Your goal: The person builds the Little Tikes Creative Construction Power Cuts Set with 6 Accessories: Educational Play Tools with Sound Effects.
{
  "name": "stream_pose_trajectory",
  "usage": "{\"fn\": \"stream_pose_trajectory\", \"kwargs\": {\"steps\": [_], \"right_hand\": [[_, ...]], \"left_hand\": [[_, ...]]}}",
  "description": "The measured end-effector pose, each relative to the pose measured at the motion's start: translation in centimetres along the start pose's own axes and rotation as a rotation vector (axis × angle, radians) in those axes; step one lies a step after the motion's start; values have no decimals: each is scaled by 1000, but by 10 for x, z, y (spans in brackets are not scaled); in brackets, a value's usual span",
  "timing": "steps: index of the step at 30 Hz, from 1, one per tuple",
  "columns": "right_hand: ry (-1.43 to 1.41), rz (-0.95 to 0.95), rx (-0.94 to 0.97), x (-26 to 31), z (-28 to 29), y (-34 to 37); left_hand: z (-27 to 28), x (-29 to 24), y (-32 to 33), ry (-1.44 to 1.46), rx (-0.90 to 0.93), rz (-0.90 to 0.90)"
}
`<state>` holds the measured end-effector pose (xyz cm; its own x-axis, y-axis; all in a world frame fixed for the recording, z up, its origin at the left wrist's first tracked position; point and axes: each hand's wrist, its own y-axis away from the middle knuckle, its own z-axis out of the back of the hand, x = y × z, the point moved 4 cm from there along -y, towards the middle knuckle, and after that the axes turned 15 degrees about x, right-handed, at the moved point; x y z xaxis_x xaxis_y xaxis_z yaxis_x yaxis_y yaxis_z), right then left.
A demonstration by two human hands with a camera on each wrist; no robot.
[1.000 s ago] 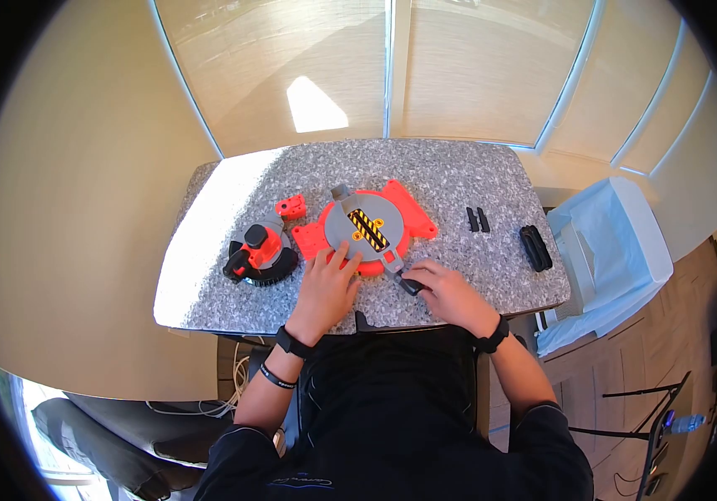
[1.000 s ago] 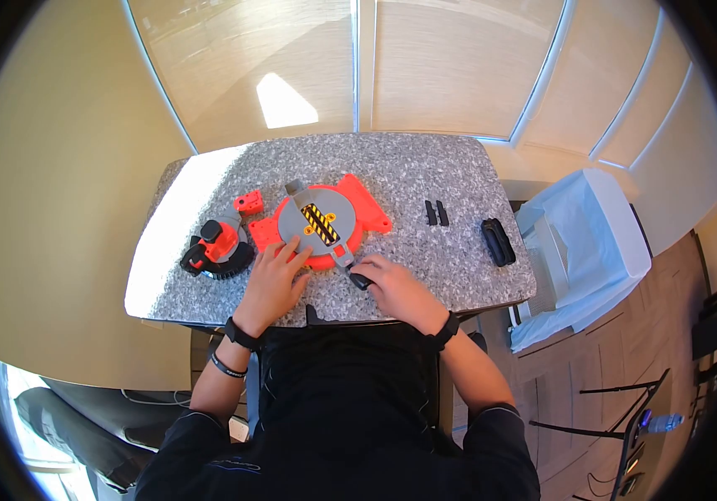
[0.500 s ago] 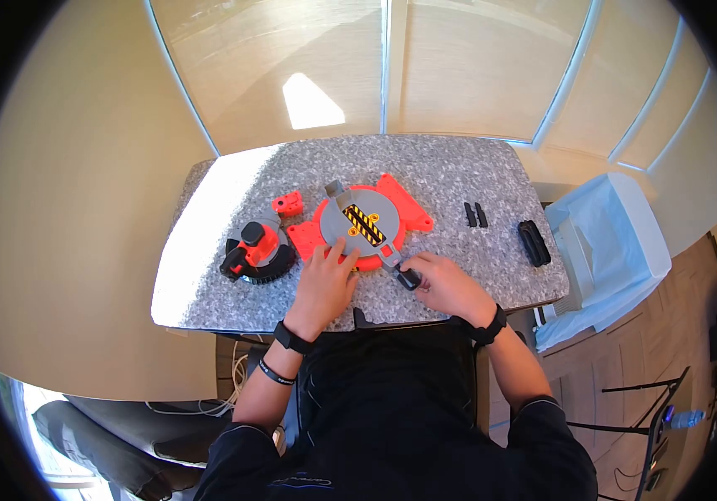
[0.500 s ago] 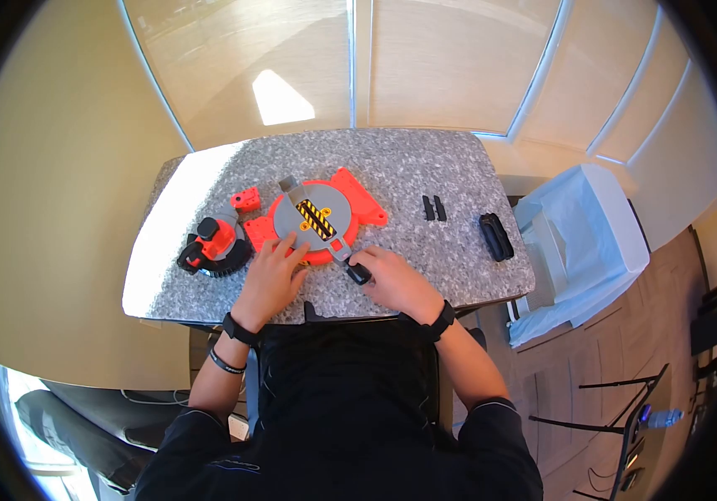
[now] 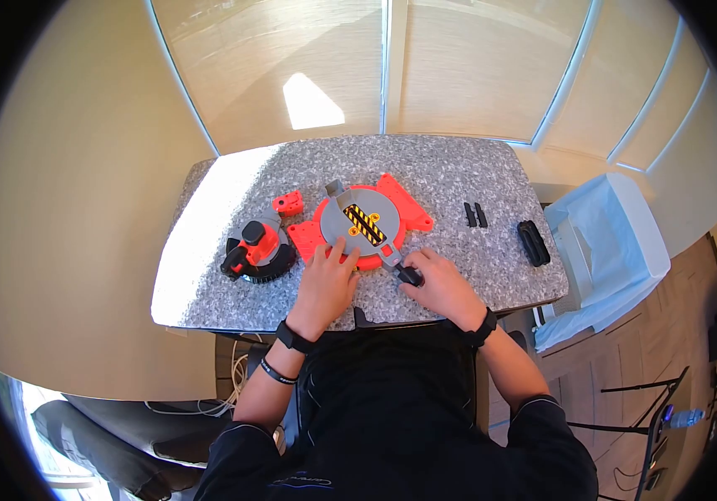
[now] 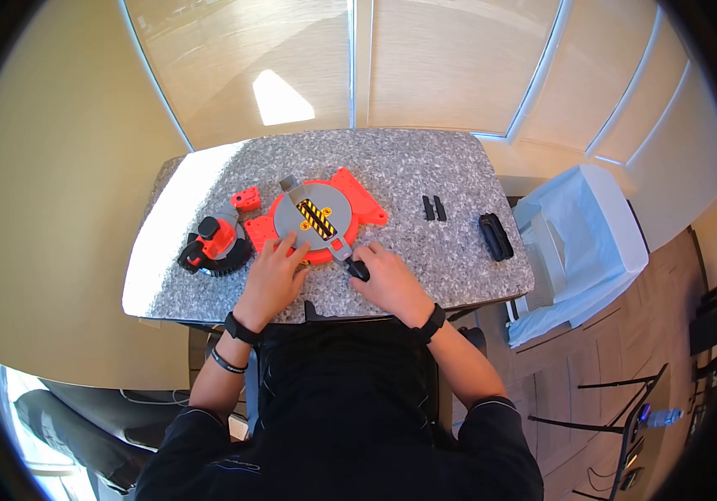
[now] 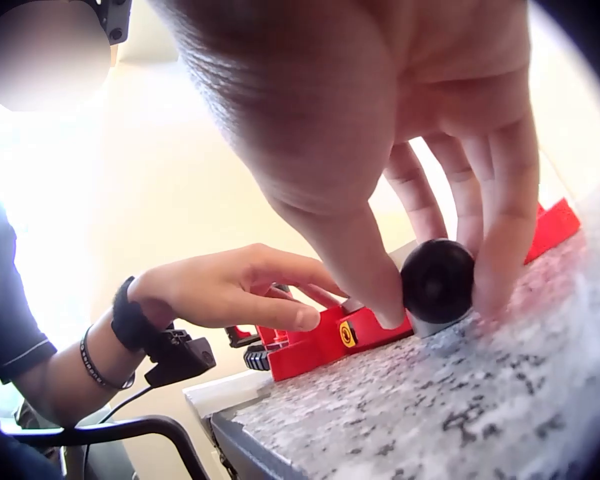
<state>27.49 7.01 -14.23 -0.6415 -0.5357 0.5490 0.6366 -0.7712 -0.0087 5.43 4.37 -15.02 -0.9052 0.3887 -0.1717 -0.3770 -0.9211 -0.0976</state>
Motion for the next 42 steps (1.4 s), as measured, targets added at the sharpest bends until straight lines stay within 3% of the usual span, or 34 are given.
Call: {"fn": "stream_pose_trajectory", "kwargs": {"steps": [42], "right_hand": [[-74,0,-118,-8,-11,-2]], "left_hand": [[-1,-1,0,-7,-1,8]]}}
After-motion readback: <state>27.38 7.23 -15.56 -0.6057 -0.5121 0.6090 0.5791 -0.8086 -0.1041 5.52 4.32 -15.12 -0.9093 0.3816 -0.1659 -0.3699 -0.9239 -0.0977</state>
